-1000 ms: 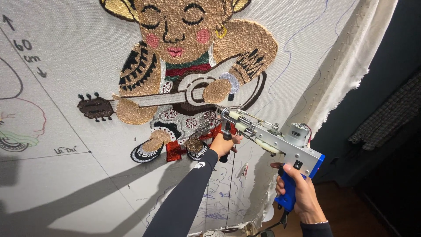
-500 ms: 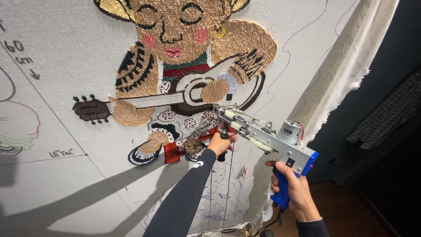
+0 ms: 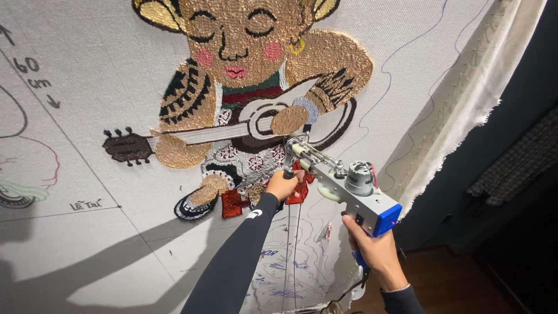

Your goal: The person uses a tufting gun to apply red yarn to a canvas, following a pre-drawn design. They guide the tool to fill in sections of the figure's clothing, occasionally pulling the yarn through the machine by hand.

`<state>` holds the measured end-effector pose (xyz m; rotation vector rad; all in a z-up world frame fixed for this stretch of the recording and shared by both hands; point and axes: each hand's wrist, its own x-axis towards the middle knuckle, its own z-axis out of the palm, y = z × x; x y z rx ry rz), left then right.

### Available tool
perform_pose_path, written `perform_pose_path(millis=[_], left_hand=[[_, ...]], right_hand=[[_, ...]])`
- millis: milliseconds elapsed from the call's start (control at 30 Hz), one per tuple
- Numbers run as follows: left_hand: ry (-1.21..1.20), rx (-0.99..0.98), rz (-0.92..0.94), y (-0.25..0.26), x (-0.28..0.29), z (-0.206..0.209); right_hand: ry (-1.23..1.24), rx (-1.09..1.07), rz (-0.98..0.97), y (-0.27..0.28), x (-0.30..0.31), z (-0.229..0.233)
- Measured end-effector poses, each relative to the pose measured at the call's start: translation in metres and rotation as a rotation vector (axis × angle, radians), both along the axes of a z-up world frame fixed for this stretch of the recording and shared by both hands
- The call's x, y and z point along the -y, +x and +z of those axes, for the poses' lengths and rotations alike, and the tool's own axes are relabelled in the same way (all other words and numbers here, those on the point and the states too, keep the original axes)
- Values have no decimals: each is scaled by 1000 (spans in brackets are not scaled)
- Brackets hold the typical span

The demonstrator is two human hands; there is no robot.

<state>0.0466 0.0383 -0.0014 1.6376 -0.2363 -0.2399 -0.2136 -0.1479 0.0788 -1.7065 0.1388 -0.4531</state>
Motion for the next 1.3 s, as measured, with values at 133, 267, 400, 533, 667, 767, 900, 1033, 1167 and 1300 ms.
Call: perform_pose_path(millis=[133,267,400,533,667,767,900,1033,1167,1300], left_hand=[[-41,33,3,6,5,-8],[-15,30,13,-12,6,12],[90,57,63,-15,6,17],[84,76,90,-1,7,5],[44,161,94,13,10,-12],[52,145,101,2,11,-3],[154,170,143,11,15,-19],[-65,256,115,13,31,-33],[-417,206,36,9,50,-49],[-298,-10,-81,-46,46,9]], right_hand=[[277,-93,58,-1,-3,2],[371,-136,77,-1,-2,1],[351,-150,51,-5,-8,9],[338,-116,54,-3,-8,5],[321,-103,44,-2,-4,-2],[330,-87,64,-4,-2,-4],[359,-85,65,-8,-1,3],[479,-93,104,-12,15,-4],[588,-98,172,-19,37,-15],[557,-90,209,-32,56,-20]])
